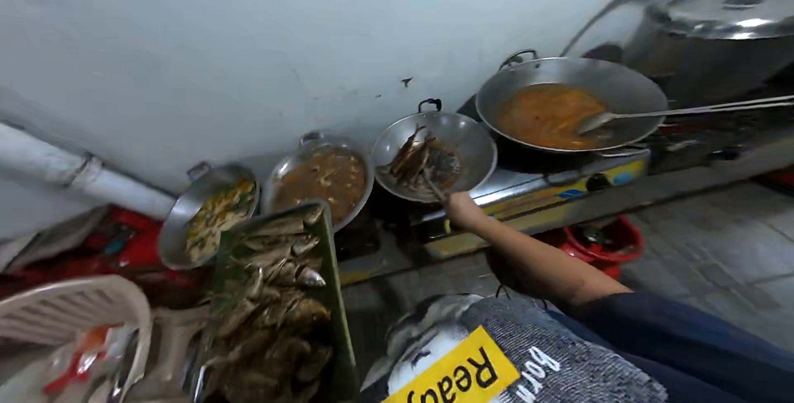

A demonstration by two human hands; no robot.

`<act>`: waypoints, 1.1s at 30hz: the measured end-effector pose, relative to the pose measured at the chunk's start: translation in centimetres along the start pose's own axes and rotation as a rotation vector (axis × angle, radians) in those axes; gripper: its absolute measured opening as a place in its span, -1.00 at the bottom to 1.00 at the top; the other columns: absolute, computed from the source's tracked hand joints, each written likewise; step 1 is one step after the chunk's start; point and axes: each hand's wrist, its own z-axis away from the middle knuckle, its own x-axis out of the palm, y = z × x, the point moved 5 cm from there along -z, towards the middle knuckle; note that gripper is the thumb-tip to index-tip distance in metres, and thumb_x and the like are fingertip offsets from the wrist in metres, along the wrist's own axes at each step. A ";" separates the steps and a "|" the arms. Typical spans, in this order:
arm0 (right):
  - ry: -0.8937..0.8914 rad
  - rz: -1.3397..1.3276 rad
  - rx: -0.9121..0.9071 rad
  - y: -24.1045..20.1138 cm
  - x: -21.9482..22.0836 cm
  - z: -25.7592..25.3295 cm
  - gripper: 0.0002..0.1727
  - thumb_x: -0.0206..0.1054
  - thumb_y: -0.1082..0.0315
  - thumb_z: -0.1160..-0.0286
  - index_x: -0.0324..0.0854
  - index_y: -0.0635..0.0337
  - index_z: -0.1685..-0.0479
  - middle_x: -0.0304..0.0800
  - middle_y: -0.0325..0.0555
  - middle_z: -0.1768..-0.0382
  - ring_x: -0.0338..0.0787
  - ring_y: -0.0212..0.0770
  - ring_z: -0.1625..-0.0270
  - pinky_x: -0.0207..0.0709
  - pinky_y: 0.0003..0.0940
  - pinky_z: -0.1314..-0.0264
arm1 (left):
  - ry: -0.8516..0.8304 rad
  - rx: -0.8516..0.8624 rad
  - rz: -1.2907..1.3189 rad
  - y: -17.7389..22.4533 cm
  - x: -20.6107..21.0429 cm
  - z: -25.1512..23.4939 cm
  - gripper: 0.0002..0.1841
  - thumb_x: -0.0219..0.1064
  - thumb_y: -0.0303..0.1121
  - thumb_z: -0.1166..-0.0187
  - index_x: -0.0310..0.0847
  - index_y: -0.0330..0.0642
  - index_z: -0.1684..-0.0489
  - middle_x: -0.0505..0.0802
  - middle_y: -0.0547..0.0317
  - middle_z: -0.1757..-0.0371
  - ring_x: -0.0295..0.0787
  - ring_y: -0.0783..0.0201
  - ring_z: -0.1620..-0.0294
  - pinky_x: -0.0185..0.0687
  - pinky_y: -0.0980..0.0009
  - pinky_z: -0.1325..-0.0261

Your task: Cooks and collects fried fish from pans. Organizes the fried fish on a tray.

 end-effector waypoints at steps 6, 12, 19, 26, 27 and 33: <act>0.009 0.033 0.028 -0.2 0.2 -0.2 -0.58 0.03 0.32 -0.86 0.60 0.53 -0.29 0.71 0.48 -0.28 0.67 0.37 -0.46 0.45 0.26 -0.54 | -0.047 0.068 0.124 -3.9 -2.0 -2.7 -0.72 -0.13 -0.74 -0.56 0.43 -0.19 0.18 0.79 0.49 0.44 0.75 0.70 0.36 0.75 0.66 0.21; 0.036 -0.107 0.024 1.1 0.5 -1.0 -0.58 0.06 0.27 -0.87 0.63 0.54 -0.19 0.78 0.46 -0.07 0.82 0.33 -0.18 0.56 0.25 -0.36 | -0.038 0.029 0.150 -4.7 -2.1 -3.0 -0.72 -0.13 -0.73 -0.54 0.45 -0.21 0.16 0.79 0.42 0.40 0.77 0.63 0.35 0.77 0.61 0.21; 0.070 -0.383 -0.004 3.8 0.7 -1.8 -0.59 0.07 0.23 -0.89 0.69 0.46 -0.13 0.84 0.25 0.18 0.86 0.07 0.19 0.68 0.09 -0.11 | -0.026 0.042 0.149 -5.5 -1.4 -2.9 -0.74 -0.07 -0.72 -0.49 0.45 -0.22 0.11 0.77 0.37 0.34 0.77 0.60 0.30 0.77 0.58 0.17; 0.144 -0.546 0.018 6.2 0.5 -0.9 -0.58 0.11 0.20 -0.88 0.65 0.45 -0.16 0.79 0.13 0.24 0.78 -0.14 0.35 0.71 -0.10 0.10 | -0.056 -0.029 0.228 -7.4 0.5 -4.0 -0.74 -0.04 -0.70 -0.44 0.49 -0.21 0.13 0.80 0.28 0.34 0.81 0.47 0.32 0.79 0.48 0.22; 0.157 -0.561 0.008 6.5 0.4 -0.5 -0.59 0.10 0.20 -0.88 0.64 0.46 -0.17 0.77 0.11 0.25 0.76 -0.18 0.38 0.70 -0.14 0.15 | -0.067 -0.047 0.227 -7.6 0.9 -4.1 -0.74 -0.03 -0.70 -0.42 0.49 -0.21 0.14 0.81 0.28 0.36 0.81 0.46 0.33 0.79 0.46 0.24; 0.234 -0.574 -0.089 5.0 -3.8 4.3 -0.61 0.12 0.23 -0.86 0.62 0.45 -0.20 0.70 -0.06 0.40 0.64 -0.36 0.54 0.64 -0.35 0.38 | -0.182 -0.121 0.310 -8.6 3.7 -4.6 -0.72 0.00 -0.71 -0.41 0.56 -0.24 0.13 0.87 0.19 0.33 0.87 0.38 0.30 0.83 0.39 0.20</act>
